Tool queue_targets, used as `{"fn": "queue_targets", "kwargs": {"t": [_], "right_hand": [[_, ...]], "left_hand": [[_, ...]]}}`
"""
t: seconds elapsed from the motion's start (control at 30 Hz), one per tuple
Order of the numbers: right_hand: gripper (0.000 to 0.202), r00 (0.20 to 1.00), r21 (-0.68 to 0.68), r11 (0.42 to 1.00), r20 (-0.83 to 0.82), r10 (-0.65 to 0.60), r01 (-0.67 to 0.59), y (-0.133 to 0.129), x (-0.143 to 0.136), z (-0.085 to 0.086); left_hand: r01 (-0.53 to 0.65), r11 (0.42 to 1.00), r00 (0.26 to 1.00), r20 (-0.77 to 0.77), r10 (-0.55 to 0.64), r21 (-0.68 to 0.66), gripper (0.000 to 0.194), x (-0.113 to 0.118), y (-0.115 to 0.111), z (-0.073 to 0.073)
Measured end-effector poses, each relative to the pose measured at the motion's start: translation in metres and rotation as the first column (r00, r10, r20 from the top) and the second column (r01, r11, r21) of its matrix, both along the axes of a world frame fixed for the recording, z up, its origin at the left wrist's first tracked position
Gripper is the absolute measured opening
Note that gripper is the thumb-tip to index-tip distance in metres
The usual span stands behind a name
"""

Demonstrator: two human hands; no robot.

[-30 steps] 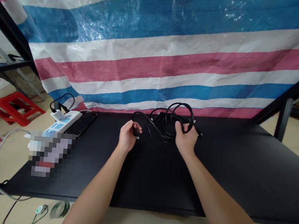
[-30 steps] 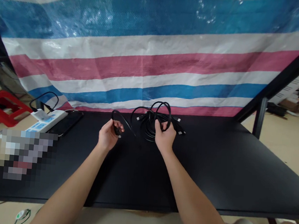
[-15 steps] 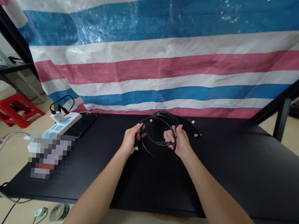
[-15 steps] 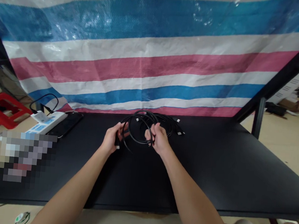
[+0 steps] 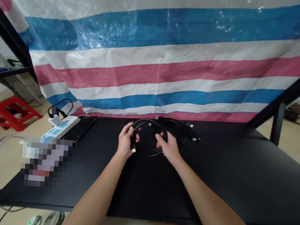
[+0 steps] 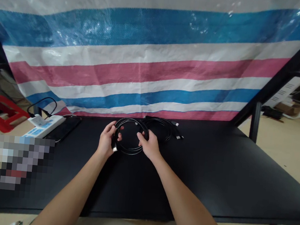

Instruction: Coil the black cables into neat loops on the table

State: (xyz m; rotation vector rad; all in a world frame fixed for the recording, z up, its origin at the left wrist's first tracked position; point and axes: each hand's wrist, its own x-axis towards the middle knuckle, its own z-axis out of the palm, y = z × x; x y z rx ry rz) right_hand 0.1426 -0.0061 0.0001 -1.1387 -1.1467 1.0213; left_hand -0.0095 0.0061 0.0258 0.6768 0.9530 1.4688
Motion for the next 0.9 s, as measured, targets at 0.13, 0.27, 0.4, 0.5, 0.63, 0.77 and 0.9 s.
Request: {"fn": "queue_targets", "kwargs": {"t": [0.13, 0.27, 0.4, 0.5, 0.63, 0.77, 0.9], "right_hand": [[0.031, 0.933, 0.145, 0.974, 0.291, -0.213, 0.177, 0.0, 0.002, -0.005], [0.026, 0.781, 0.253, 0.946, 0.542, -0.311, 0.201, -0.003, 0.0, -0.005], [0.027, 0.448, 0.146, 0.983, 0.876, -0.179, 0.107, -0.007, -0.014, 0.012], [0.034, 0.26, -0.088, 0.989, 0.964, 0.055, 0.118, -0.007, -0.03, 0.031], [0.037, 0.295, -0.266, 0.956, 0.93, 0.221, 0.122, 0.004, -0.051, 0.045], [0.037, 0.322, -0.361, 0.925, 0.895, 0.307, 0.122, 0.018, -0.069, 0.046], [0.035, 0.324, -0.398, 0.907, 0.884, 0.338, 0.138, 0.03, -0.079, 0.044]], "left_hand": [[0.106, 0.994, 0.994, -0.021, -0.106, -0.009, 0.033, -0.004, 0.001, 0.002], [0.14, 0.987, 0.987, -0.068, -0.146, -0.076, 0.04, -0.009, 0.005, 0.0], [0.067, 0.994, 0.989, -0.128, -0.078, -0.089, 0.034, -0.02, 0.012, -0.003], [-0.025, 0.994, 0.98, -0.197, 0.003, -0.11, 0.017, -0.032, 0.018, -0.006], [-0.148, 0.98, 0.879, -0.472, 0.067, -0.136, 0.017, -0.047, 0.025, -0.007], [-0.163, 0.986, 0.396, -0.917, 0.051, -0.015, 0.03, -0.054, 0.022, -0.005], [-0.14, 0.99, -0.045, -0.999, -0.007, 0.0, 0.038, -0.05, 0.013, 0.0]]}}
